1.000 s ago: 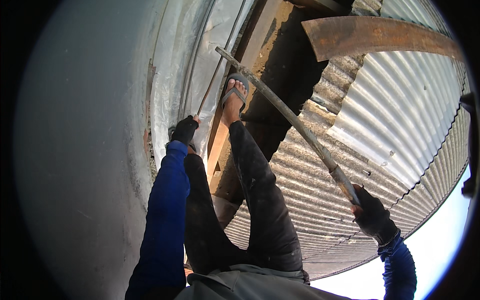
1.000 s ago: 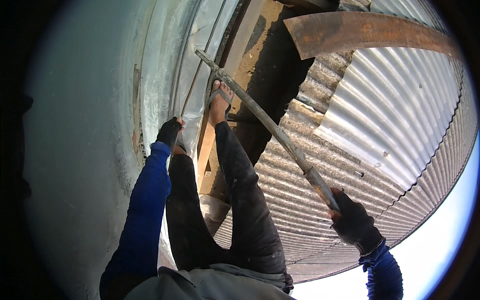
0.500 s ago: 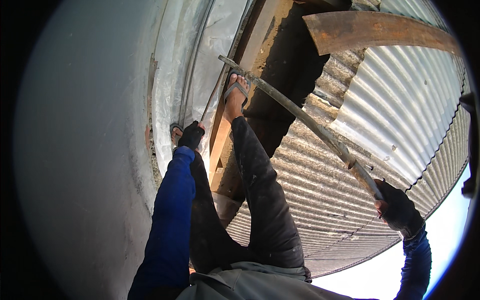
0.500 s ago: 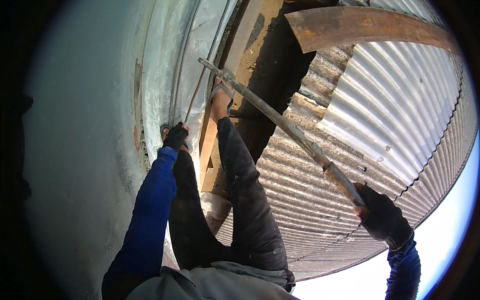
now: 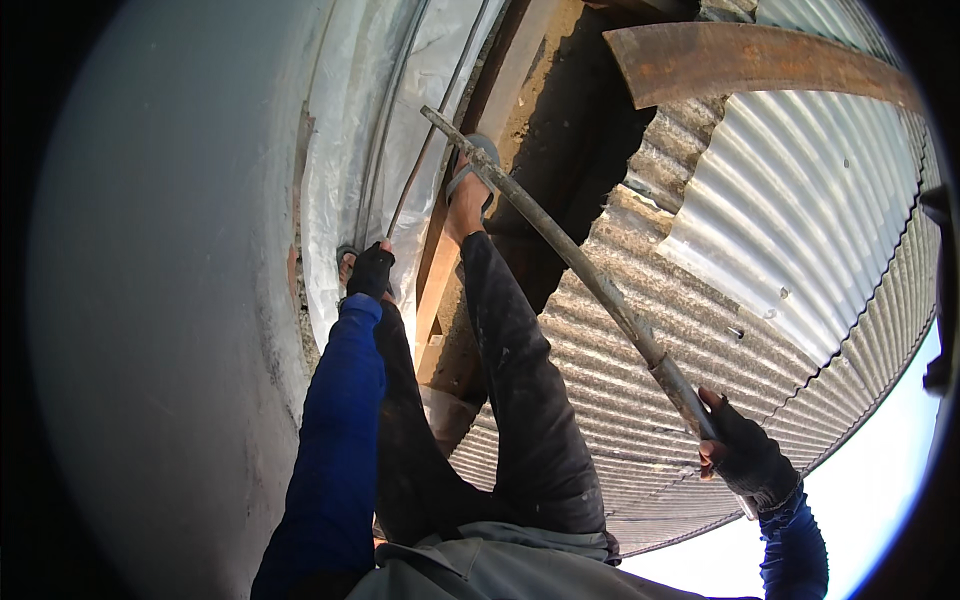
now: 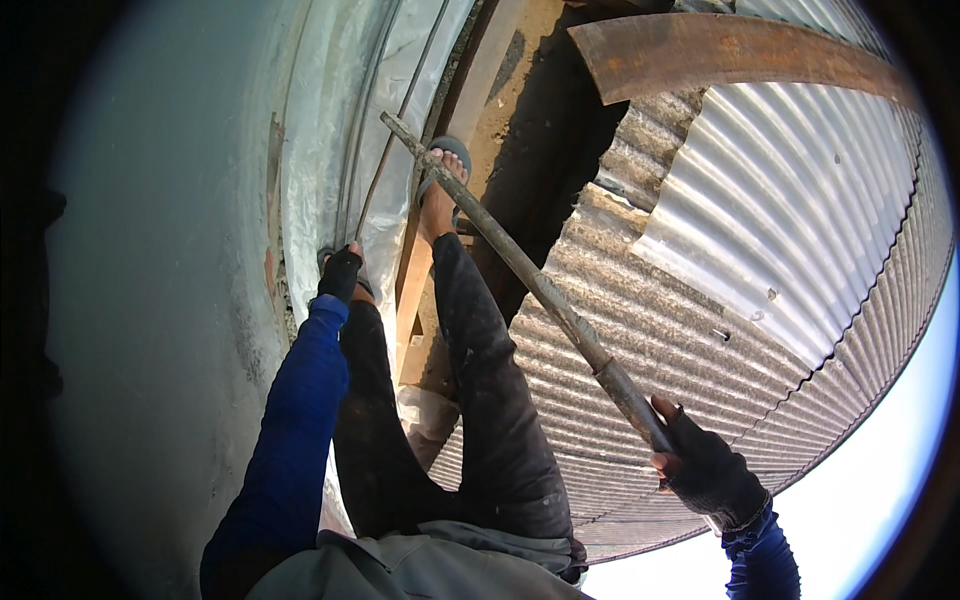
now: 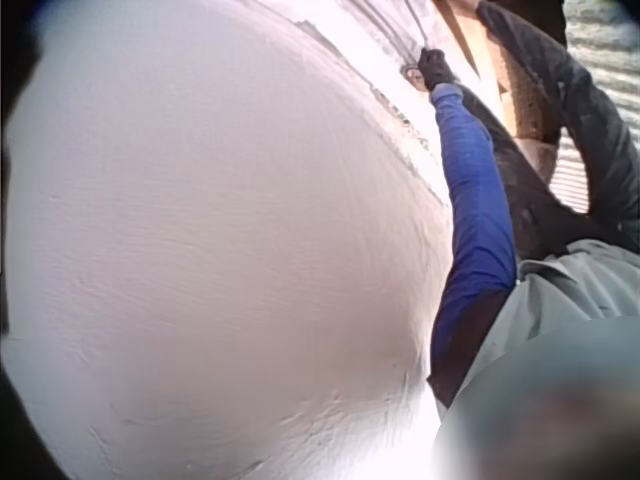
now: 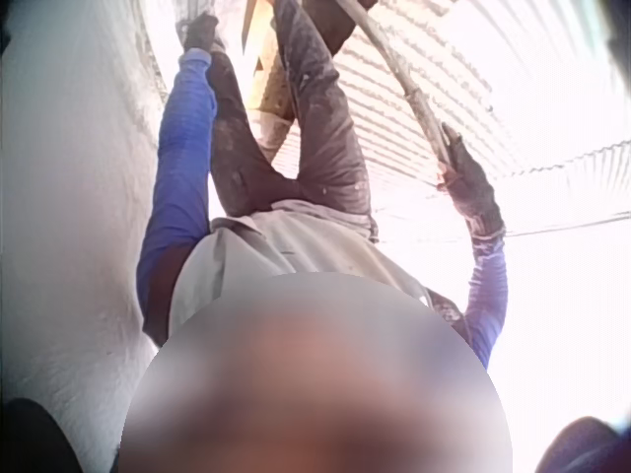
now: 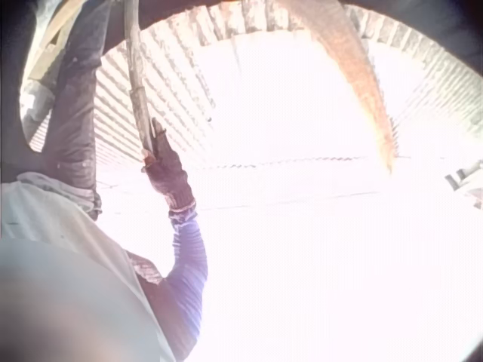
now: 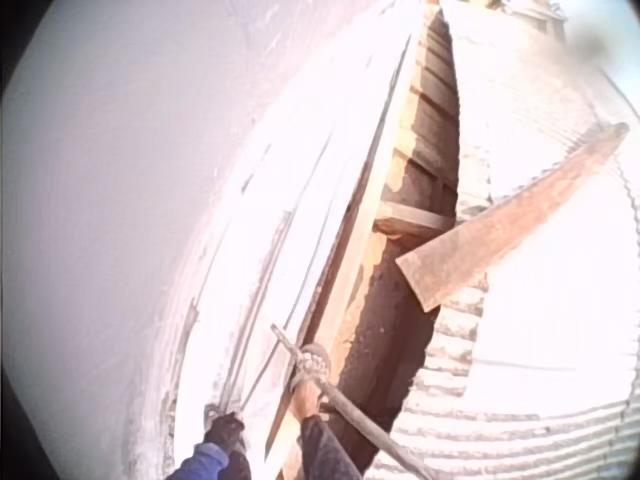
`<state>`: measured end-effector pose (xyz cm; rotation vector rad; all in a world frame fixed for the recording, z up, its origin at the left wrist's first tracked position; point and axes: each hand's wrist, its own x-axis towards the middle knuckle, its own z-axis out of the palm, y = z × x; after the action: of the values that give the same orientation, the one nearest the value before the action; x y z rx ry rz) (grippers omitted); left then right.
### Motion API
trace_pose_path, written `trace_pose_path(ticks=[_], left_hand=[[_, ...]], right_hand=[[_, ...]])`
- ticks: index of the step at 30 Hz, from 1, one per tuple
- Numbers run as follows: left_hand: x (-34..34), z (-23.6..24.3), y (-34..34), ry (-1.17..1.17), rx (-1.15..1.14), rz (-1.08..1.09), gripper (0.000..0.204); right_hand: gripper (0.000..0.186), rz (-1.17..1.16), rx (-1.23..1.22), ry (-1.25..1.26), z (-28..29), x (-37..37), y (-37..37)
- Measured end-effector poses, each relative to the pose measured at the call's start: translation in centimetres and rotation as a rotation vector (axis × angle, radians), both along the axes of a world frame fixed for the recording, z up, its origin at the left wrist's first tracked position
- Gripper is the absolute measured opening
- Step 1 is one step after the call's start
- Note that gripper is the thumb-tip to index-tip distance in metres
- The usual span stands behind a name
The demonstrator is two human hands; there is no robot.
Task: The person walks along a narrow roof ridge and uses a long metal bar to pry and adjust corrugated roofing sheets and underlying wooden supports. They move between sections of the roof, repositioning the bar and shifting materials while balancing on the ridge.
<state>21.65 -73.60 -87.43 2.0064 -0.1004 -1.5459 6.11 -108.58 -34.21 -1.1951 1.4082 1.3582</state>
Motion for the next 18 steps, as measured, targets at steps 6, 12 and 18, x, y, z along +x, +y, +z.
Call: trace_pose_path(ticks=[6, 12, 18], left_hand=[[0.4, 0.0, 0.4, -0.107, 0.027, 0.018, 0.041], [-0.2, -1.1, -0.3, -0.116, 0.056, 0.082, 0.041], [-0.4, -3.8, 0.5, -0.127, 0.148, 0.056, 0.039]], right_hand=[[0.059, -0.053, -0.051, -0.145, -0.9, -0.2, 3.8], [0.06, 0.099, -0.102, -0.234, -2.4, 0.1, 5.9], [0.062, 0.173, -0.244, -0.516, -5.7, -1.1, 9.5]])
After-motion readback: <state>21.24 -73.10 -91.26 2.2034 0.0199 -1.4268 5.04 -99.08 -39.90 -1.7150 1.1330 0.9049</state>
